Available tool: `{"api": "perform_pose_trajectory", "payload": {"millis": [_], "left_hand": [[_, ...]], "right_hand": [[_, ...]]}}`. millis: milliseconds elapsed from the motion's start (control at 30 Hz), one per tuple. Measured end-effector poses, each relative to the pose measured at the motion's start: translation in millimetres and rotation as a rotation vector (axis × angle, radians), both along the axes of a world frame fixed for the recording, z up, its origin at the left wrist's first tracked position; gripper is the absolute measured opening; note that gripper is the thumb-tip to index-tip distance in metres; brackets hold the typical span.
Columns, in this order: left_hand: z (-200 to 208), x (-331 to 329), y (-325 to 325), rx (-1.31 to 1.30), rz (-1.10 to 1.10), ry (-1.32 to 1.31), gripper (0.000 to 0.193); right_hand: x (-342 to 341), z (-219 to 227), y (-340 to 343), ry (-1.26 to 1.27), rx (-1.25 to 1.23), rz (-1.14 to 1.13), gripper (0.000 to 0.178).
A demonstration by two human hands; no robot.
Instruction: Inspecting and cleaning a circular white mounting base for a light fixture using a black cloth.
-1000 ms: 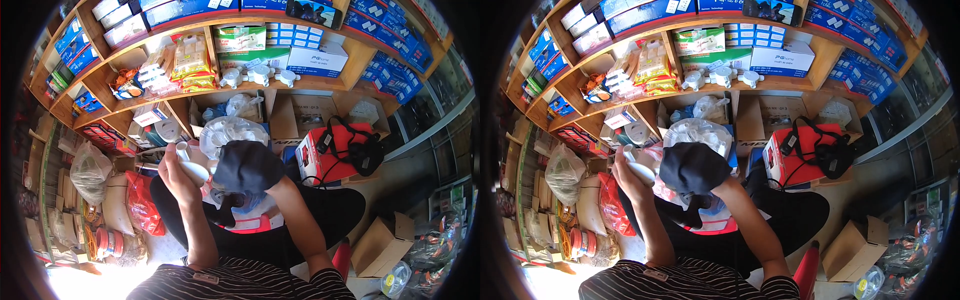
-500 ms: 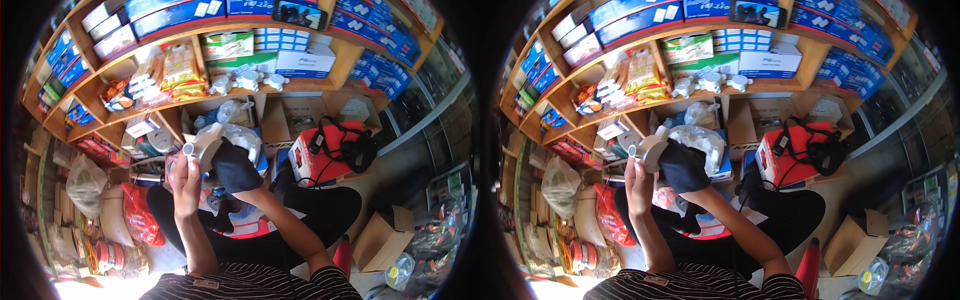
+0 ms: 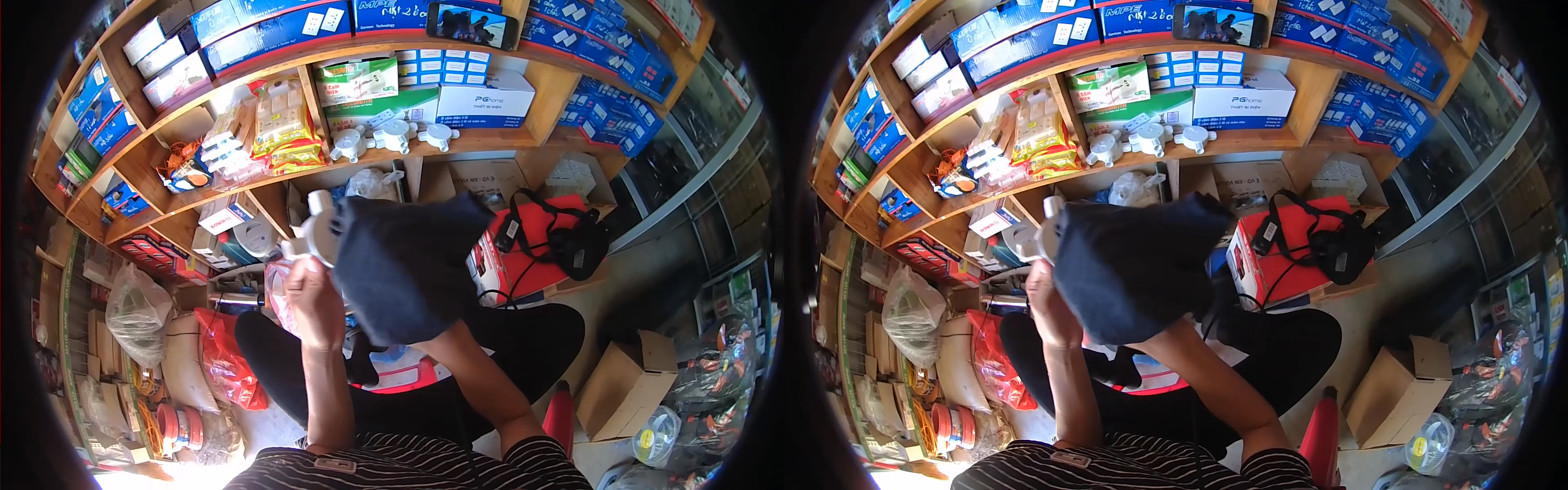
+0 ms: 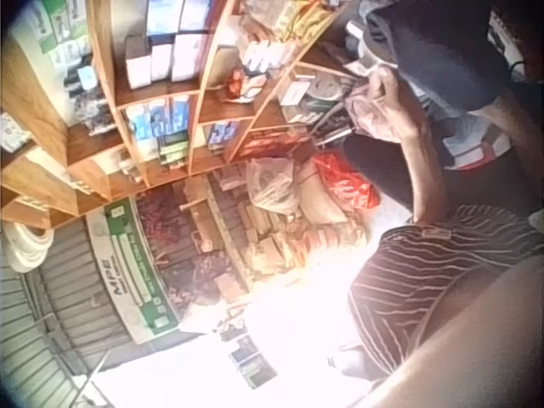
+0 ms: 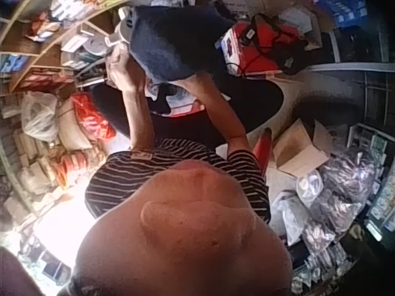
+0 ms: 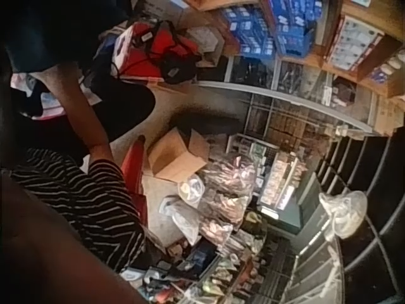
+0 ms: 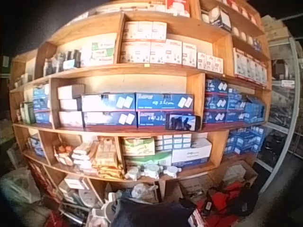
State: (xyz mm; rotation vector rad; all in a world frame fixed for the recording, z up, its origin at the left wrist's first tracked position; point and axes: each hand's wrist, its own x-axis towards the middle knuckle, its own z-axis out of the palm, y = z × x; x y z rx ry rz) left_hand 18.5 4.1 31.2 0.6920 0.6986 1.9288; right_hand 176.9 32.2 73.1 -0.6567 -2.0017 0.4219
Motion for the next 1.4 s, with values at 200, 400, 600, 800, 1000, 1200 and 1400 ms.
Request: {"api": "perform_pose_trajectory", "payload": {"millis": [200, 400, 600, 800, 1000, 1200, 1400], "left_hand": [[7, 34, -6, 0.039, -0.007, -0.001, 0.02], [5, 31, 6, -0.033, 0.174, 0.158, 0.017], [-12, 11, 14, 0.009, 0.123, 0.046, 0.024], [-8, 30, 0, -0.158, 0.01, -0.114, 0.062], [-11, -5, 9, 0.249, -0.252, 0.045, 0.057], [2, 4, 11, 0.058, -0.147, 0.465, 0.123], [-4, -6, 5, 0.071, -0.02, 0.486, 0.088]], "right_hand": [[-11, -26, 21, 0.014, 0.132, 0.099, 0.044], [-16, -11, 23, -0.268, 0.273, 0.064, 0.047], [-21, -40, 15, -0.096, 0.025, 0.207, 0.05], [-9, 20, 45, 0.033, -0.266, 0.162, 0.055], [12, -24, 57, 0.269, -0.168, 0.025, 0.023], [-1, -24, 42, 0.16, -0.609, 0.156, 0.025], [-20, -31, 28, 0.123, -0.682, 0.151, 0.032]]}}
